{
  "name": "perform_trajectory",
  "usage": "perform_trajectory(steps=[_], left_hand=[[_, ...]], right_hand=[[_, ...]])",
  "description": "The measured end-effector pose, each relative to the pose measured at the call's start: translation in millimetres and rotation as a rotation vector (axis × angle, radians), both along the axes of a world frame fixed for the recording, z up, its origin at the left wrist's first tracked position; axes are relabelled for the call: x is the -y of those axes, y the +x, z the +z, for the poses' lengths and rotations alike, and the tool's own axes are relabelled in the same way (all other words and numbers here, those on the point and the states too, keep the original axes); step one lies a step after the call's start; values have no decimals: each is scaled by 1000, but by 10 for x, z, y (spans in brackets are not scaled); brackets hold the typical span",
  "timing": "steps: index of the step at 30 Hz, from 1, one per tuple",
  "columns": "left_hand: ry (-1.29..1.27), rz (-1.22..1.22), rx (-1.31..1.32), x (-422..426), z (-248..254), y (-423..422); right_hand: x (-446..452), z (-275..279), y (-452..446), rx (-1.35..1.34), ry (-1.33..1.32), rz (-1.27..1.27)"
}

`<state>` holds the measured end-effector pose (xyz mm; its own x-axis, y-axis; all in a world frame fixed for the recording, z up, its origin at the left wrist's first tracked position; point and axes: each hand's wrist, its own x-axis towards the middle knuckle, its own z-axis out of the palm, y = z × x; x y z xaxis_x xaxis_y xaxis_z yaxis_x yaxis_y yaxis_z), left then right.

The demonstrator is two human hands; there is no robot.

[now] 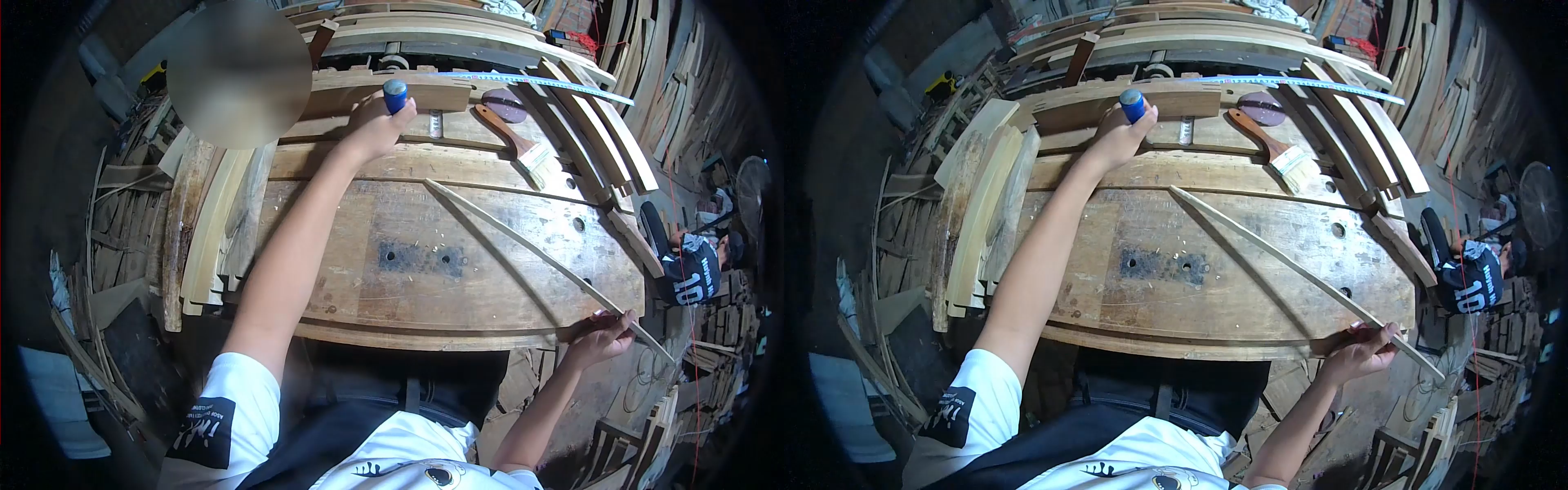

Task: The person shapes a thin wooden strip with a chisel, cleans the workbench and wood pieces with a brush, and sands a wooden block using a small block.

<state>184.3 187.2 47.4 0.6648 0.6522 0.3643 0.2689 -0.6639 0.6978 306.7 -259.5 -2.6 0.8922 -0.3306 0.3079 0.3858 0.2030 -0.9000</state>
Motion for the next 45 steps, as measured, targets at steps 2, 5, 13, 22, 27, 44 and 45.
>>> perform_trajectory(steps=[2, 5, 13, 22, 27, 44, 45], left_hand=[[33, 45, -83, -20, 29, -35], [26, 86, -131, 83, 116, -29], [-59, 325, -245, 592, 349, -189], [326, 429, -114, 1160, 998, -1750], [378, 630, -259, 912, 846, -2588], [273, 589, -176, 846, 497, -2763], [282, 598, -165, 855, 488, -2756]], right_hand=[[11, -35, 17, 27, 14, 16], [-7, 6, -8, -6, 25, 22], [31, 3, 9, -38, -48, 37], [-20, 7, 37, -26, 1, 21], [74, -50, 126, -22, 66, 40], [-2044, 870, 1083, -231, 197, 732], [-2269, 842, 1128, -260, 228, 821]])
